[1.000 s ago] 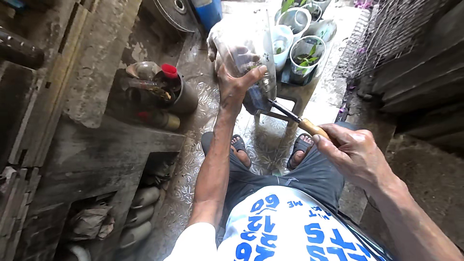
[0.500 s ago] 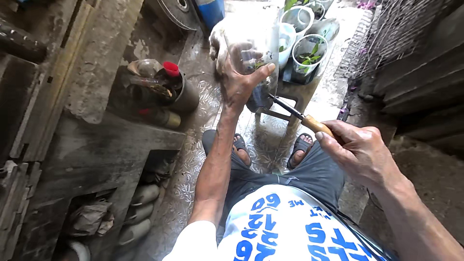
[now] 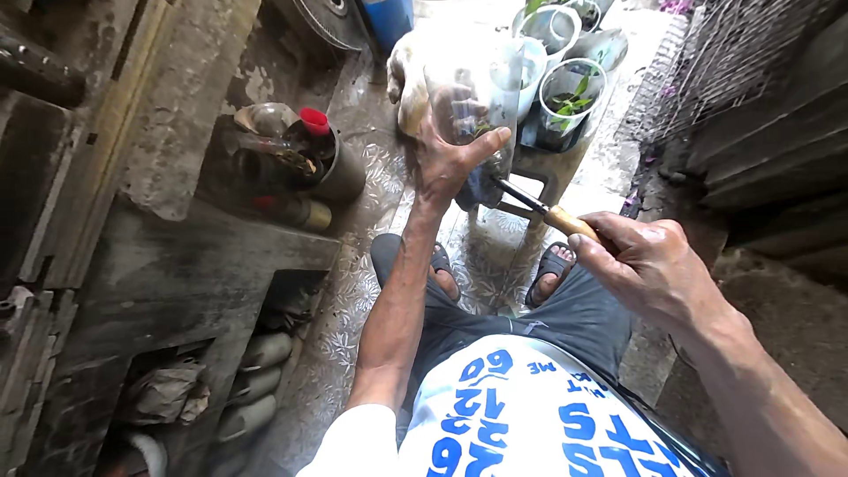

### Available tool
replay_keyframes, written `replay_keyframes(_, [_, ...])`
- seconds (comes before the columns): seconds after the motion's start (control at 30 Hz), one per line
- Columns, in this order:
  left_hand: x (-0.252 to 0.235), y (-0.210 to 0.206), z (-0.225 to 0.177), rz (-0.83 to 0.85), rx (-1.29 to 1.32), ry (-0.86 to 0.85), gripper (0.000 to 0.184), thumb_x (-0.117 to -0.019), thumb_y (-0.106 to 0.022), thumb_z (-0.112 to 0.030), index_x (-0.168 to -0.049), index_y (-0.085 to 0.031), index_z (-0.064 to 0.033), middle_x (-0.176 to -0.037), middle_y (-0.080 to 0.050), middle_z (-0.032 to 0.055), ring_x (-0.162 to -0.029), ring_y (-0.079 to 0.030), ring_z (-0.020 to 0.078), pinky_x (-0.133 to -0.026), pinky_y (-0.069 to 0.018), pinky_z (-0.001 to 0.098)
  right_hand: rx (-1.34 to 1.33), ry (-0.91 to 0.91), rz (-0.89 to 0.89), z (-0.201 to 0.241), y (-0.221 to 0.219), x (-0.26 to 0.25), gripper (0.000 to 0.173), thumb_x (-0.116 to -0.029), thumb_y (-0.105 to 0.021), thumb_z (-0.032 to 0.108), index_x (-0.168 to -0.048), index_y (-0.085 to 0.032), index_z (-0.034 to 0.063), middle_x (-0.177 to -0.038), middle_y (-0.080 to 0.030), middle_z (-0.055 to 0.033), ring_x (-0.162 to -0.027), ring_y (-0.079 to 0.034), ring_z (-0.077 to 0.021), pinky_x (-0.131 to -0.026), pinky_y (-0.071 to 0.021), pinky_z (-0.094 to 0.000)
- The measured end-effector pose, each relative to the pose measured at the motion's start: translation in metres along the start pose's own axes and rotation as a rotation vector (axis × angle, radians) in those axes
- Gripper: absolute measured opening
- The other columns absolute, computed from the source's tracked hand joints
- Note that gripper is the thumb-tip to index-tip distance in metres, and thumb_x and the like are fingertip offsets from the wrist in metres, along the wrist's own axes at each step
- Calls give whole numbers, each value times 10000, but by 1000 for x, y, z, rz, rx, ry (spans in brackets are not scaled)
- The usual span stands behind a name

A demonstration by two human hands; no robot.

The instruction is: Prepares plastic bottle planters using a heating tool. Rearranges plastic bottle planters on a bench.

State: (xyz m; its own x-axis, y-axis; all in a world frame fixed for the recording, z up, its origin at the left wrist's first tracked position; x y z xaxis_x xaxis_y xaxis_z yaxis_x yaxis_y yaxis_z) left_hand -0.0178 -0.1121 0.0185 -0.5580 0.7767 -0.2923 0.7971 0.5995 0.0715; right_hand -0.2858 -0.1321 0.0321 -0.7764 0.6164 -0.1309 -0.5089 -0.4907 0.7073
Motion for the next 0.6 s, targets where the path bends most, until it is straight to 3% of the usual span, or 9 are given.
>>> replay_keyframes(0.1, [1,-2,-1,-9,29,5,621,-700,-863,-96,-1228,-563,31,-1042,-735,118,-968,-721,184,-875,-609,348,-3,0,4,0,-1,-1,303,-1020,-493,356,-997,-713,148,-593,-486,75,-473,-439,-43,-429,-348,-279])
replay_keyframes(0.27, [-10,12,12,-108,28,49,641,-724,-868,-124,-1263,-554,28,-1058,-726,131,-996,-715,203,-896,-607,374,-128,-28,-10,-10,17,12,312,-1032,-517,366,-1064,-726,137,-653,-557,100,-511,-455,39,-456,-386,-185])
replay_keyframes(0.43, [-5,8,6,-105,-5,19,654,-698,-890,-132,-1236,-553,25,-1042,-724,128,-970,-714,196,-875,-610,371,-470,-210,-217,-27,19,4,245,-1016,-613,400,-1082,-665,169,-664,-516,86,-467,-440,-31,-416,-396,-220])
replay_keyframes(0.6, [36,-28,-7,-21,-193,-147,735,-666,-928,-209,-1264,-568,21,-1127,-724,126,-1052,-706,196,-940,-595,393,-641,-222,-378,-6,28,-25,254,-1004,-667,336,-1177,-666,150,-673,-543,78,-443,-428,-34,-377,-375,-207])
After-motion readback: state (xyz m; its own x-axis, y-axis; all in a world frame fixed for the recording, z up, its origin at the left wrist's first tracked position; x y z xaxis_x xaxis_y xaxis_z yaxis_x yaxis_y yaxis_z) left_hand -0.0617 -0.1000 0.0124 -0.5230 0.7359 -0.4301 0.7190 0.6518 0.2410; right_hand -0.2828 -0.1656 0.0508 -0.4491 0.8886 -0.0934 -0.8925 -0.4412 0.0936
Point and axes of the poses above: each hand's wrist, its own x-axis away from the middle knuckle, its own y-axis out of the back of the hand, z = x × y, the point moved 6 cm from there along -x, towards the middle knuckle
